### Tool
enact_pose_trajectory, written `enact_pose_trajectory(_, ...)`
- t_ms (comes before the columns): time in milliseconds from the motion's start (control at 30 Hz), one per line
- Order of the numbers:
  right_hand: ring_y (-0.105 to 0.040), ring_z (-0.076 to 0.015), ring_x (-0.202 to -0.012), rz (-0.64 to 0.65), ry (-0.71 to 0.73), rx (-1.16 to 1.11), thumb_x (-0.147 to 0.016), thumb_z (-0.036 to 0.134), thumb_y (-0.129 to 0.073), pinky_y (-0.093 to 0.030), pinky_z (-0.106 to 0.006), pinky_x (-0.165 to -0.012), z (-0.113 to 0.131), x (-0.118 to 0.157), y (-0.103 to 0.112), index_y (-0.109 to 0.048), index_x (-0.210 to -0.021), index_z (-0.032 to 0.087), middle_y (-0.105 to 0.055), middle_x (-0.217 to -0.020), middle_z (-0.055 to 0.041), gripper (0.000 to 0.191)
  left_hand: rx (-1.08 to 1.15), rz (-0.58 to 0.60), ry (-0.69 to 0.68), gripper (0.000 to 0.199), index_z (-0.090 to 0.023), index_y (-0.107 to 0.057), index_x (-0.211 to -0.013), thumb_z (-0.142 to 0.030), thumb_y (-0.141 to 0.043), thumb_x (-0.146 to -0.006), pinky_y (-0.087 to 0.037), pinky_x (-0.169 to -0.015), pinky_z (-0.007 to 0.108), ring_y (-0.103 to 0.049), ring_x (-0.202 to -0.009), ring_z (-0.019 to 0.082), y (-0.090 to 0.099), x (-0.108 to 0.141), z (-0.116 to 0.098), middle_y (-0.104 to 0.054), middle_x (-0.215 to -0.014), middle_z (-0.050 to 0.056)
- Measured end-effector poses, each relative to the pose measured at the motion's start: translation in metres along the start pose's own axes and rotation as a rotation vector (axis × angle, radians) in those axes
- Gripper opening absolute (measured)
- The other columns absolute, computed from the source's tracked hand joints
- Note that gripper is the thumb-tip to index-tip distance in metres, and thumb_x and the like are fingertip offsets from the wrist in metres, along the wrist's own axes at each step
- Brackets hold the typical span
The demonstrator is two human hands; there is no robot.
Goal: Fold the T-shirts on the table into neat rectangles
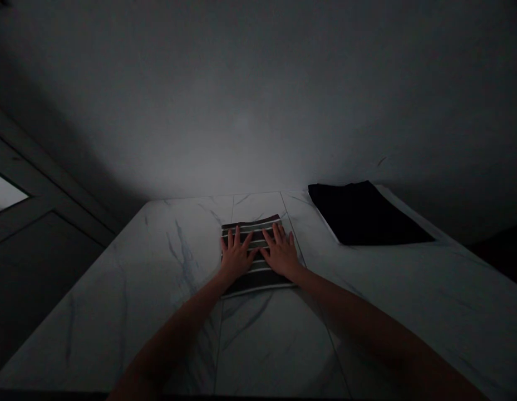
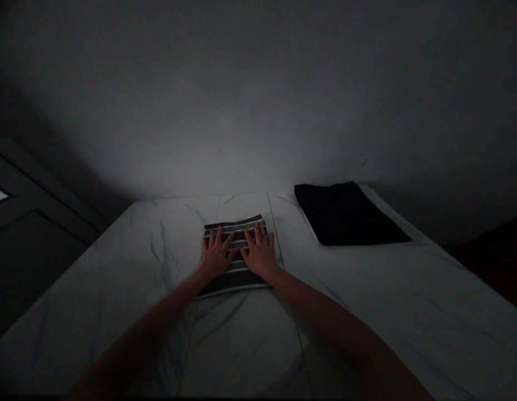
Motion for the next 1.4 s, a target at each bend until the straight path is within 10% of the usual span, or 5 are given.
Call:
enact_pose_trajectory(500, -0.023, -0.0335, -0.147, 0.077, 0.032, 0.010, -0.099, 0.046, -0.038, -0.020, -0.050, -0.117, -0.011, 0.030, -0.002, -0.034, -0.151, 0.005, -0.024, -0.159, -0.0236, 0.066, 0.054, 0.153, -0.236, 0.060, -0.039, -0.037, -0.149, -0.061, -0.043, -0.093, -0.019, -0.107, 0.076, -0.016, -0.147, 0.043, 0.005, 0.040, -0.028, -0.023, -0.162, 0.009)
enact_pose_trajectory(900, -0.063, -0.0248, -0.110, 0.004, -0.435, -0.200, -0.096, 0.034, -0.053, -0.047, -0.030, -0.085, -0.032, -0.069, 0.023, -0.056, -0.118, 0.012, -0.067, -0.116, -0.0165, 0.031, 0.098, 0.155, -0.234, 0.061, -0.043, -0.028, -0.151, -0.063, -0.037, -0.095, -0.015, -0.109, 0.076, -0.016, -0.148, 0.043, 0.009, 0.024, -0.021, -0.022, -0.163, 0.006)
enact_pose_trajectory(1400, -0.057, -0.0298, -0.116, -0.054, -0.321, 0.002, -0.100, 0.021, -0.033, -0.045, -0.038, -0.091, -0.027, -0.066, 0.014, -0.053, -0.130, 0.011, -0.058, -0.129, -0.0226, 0.038, 0.095, 0.169, -0.248, 0.059, -0.043, -0.035, -0.149, -0.063, -0.042, -0.093, -0.018, -0.108, 0.076, -0.019, -0.147, 0.042, 0.002, 0.026, -0.022, -0.027, -0.161, 0.005)
Point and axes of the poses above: each hand's wrist, its own x-axis away from the middle knuckle, its own y-axis out of the back of the hand, z = x × y, the point moved 3 cm from there along -x, towards the middle knuckle
